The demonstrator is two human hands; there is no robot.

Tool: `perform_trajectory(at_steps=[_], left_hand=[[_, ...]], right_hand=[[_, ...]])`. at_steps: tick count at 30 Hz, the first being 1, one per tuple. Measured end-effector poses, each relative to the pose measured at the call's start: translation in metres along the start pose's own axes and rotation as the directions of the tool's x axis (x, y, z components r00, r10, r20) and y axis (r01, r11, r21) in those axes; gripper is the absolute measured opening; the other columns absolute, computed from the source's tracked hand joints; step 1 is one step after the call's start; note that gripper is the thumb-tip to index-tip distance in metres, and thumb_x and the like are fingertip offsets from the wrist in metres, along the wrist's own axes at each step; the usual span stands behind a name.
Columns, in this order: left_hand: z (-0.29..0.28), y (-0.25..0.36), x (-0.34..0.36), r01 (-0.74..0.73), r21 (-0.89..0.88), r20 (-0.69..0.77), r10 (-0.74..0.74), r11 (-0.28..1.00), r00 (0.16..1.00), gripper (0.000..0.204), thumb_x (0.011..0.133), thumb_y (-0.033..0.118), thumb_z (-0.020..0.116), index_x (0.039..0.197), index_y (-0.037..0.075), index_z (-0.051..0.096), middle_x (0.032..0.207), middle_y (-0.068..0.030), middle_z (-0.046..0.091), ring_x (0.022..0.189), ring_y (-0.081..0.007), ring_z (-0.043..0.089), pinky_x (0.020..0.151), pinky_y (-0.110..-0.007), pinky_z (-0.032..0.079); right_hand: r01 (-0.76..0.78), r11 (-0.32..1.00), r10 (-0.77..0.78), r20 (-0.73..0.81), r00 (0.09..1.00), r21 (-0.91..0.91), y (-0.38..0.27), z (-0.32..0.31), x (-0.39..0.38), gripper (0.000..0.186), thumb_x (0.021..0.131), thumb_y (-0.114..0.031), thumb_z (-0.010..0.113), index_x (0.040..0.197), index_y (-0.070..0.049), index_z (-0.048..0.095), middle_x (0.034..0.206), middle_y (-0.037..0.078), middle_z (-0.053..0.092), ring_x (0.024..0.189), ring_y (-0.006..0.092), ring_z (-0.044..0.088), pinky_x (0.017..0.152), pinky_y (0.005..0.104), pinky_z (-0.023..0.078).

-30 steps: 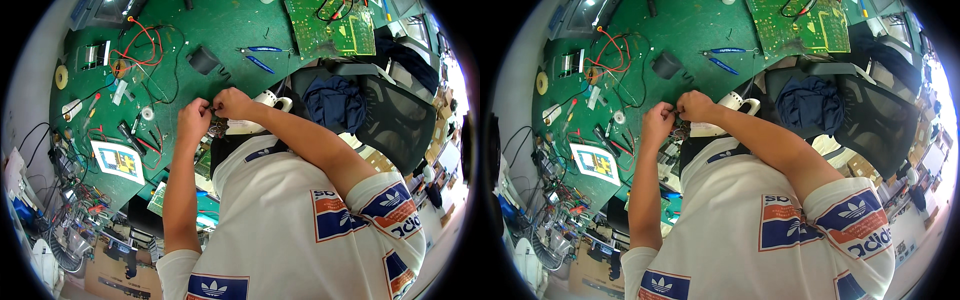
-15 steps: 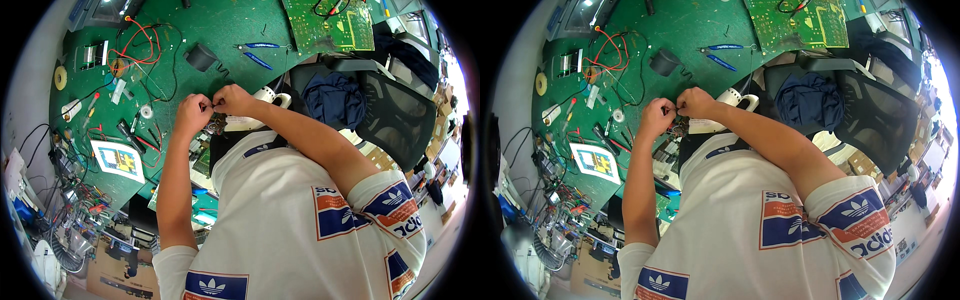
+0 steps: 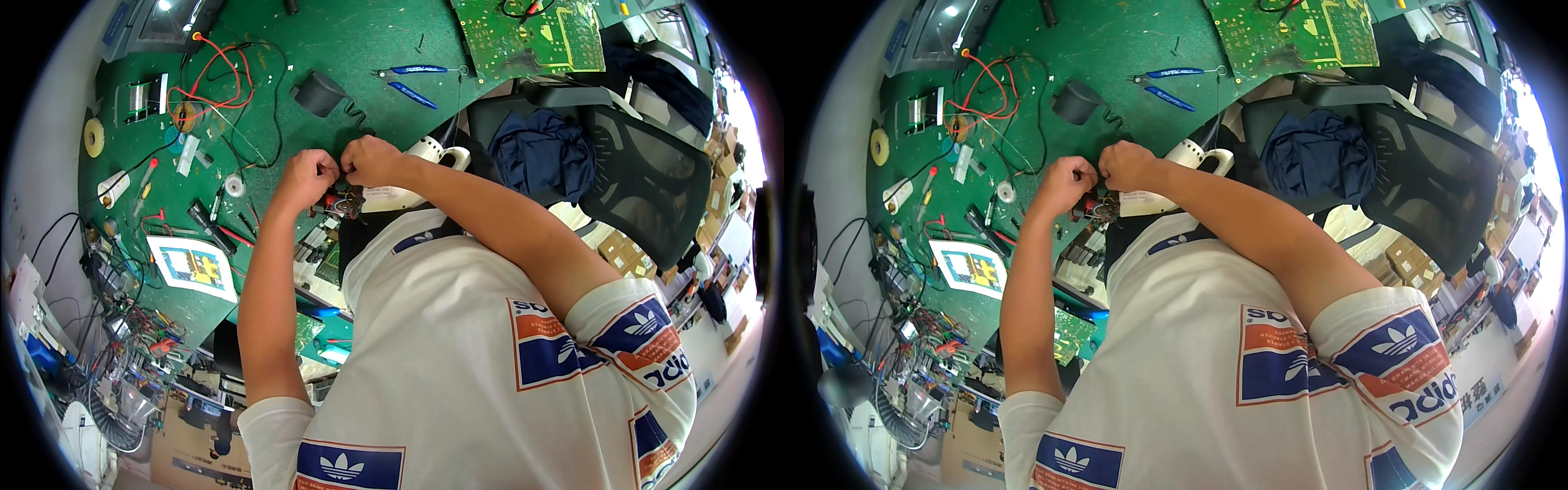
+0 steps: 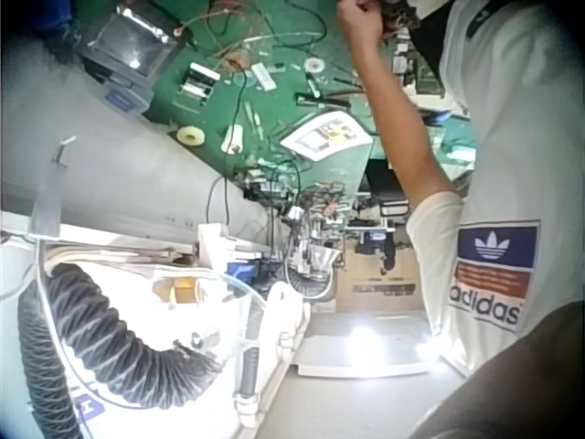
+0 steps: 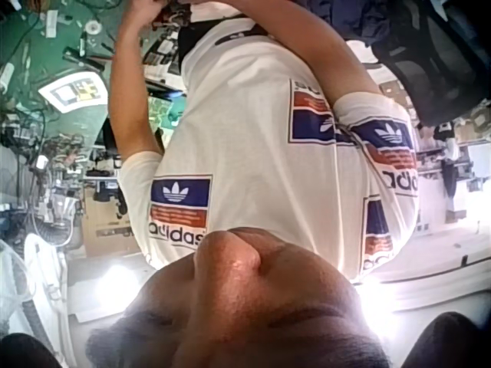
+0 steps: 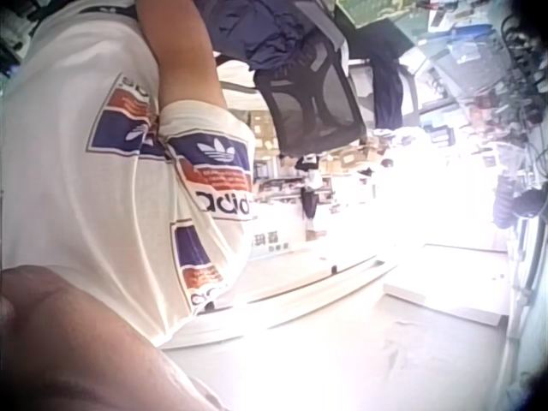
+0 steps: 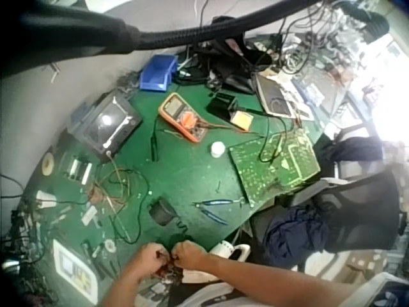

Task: The person connects wires to a circuit board and uses a soldering iron to secure connections on an electronic device.

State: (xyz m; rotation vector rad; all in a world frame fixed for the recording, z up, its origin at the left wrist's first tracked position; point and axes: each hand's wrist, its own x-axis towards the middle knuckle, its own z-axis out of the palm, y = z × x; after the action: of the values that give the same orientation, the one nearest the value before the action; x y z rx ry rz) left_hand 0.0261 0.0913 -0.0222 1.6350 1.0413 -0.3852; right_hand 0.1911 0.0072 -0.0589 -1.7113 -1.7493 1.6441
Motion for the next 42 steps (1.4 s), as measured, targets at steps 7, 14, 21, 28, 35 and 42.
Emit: perform_trajectory(at_steps=[7, 14, 21, 28, 35, 42], left_hand=[[-0.008, 0.006, 0.003, -0.153, 0.113, 0.043, 0.149, 0.982, 0.988, 0.009, 0.074, -0.001, 0.066, 0.083, -0.001, 0.066, 0.079, -0.0097, 0.064, 0.067, -0.0176, 0.062, 0.06, -0.031, 0.047], [-0.006, -0.006, -0.003, -0.378, 0.025, -0.064, 0.379, 0.925, 0.923, 0.013, 0.073, -0.005, 0.067, 0.085, -0.001, 0.066, 0.081, -0.0091, 0.06, 0.066, -0.0178, 0.058, 0.059, -0.033, 0.044], [-0.014, 0.003, -0.004, -0.155, 0.099, 0.002, 0.155, 0.983, 0.988, 0.016, 0.07, 0.005, 0.074, 0.084, 0.0, 0.068, 0.077, -0.0091, 0.064, 0.066, -0.018, 0.061, 0.061, -0.032, 0.048], [-0.004, 0.014, 0.002, 0.059, 0.112, -0.008, -0.059, 0.992, 0.998, 0.012, 0.075, 0.009, 0.068, 0.08, -0.001, 0.07, 0.078, -0.0131, 0.07, 0.072, -0.0212, 0.068, 0.067, -0.032, 0.052], [-0.002, 0.008, 0.004, 0.039, 0.08, 0.011, -0.04, 0.996, 0.999, 0.01, 0.078, 0.006, 0.067, 0.082, -0.002, 0.069, 0.077, -0.0108, 0.07, 0.07, -0.0187, 0.067, 0.065, -0.031, 0.051], [0.002, -0.003, 0.005, -0.012, -0.004, -0.008, 0.012, 1.0, 1.0, 0.009, 0.08, 0.007, 0.066, 0.082, -0.001, 0.068, 0.074, -0.0088, 0.068, 0.066, -0.0131, 0.062, 0.062, -0.029, 0.048]], right_hand=[[-0.073, 0.996, 0.074, 0.022, 0.997, -0.047, -0.004, 0.001, -0.002, 0.013, 0.072, -0.02, 0.066, 0.081, -0.014, 0.072, 0.087, 0.008, 0.069, 0.087, 0.0277, 0.067, 0.078, 0.0393, 0.055], [-0.033, 0.998, 0.035, 0.039, 0.999, -0.054, -0.005, -0.001, -0.003, 0.015, 0.073, -0.02, 0.065, 0.085, -0.015, 0.073, 0.088, 0.008, 0.069, 0.087, 0.0291, 0.067, 0.078, 0.0403, 0.055], [-0.077, 0.997, 0.076, -0.047, 0.996, -0.014, 0.001, 0.009, -0.003, 0.014, 0.072, -0.018, 0.065, 0.083, -0.014, 0.072, 0.084, 0.01, 0.069, 0.085, 0.0305, 0.067, 0.076, 0.0421, 0.055], [-0.035, 0.999, 0.035, -0.088, 0.996, -0.008, 0.003, 0.013, -0.003, 0.014, 0.072, -0.019, 0.065, 0.084, -0.014, 0.072, 0.087, 0.009, 0.069, 0.087, 0.0292, 0.067, 0.077, 0.0415, 0.055], [-0.041, 0.999, 0.04, -0.078, 0.996, -0.001, 0.003, 0.012, -0.003, 0.016, 0.073, -0.017, 0.065, 0.087, -0.013, 0.072, 0.093, 0.008, 0.069, 0.091, 0.0277, 0.067, 0.08, 0.04, 0.055], [-0.037, 0.998, 0.035, -0.028, 0.999, -0.05, -0.001, 0.007, -0.003, 0.017, 0.073, -0.019, 0.065, 0.087, -0.013, 0.072, 0.092, 0.009, 0.069, 0.092, 0.0287, 0.066, 0.082, 0.0402, 0.055]])
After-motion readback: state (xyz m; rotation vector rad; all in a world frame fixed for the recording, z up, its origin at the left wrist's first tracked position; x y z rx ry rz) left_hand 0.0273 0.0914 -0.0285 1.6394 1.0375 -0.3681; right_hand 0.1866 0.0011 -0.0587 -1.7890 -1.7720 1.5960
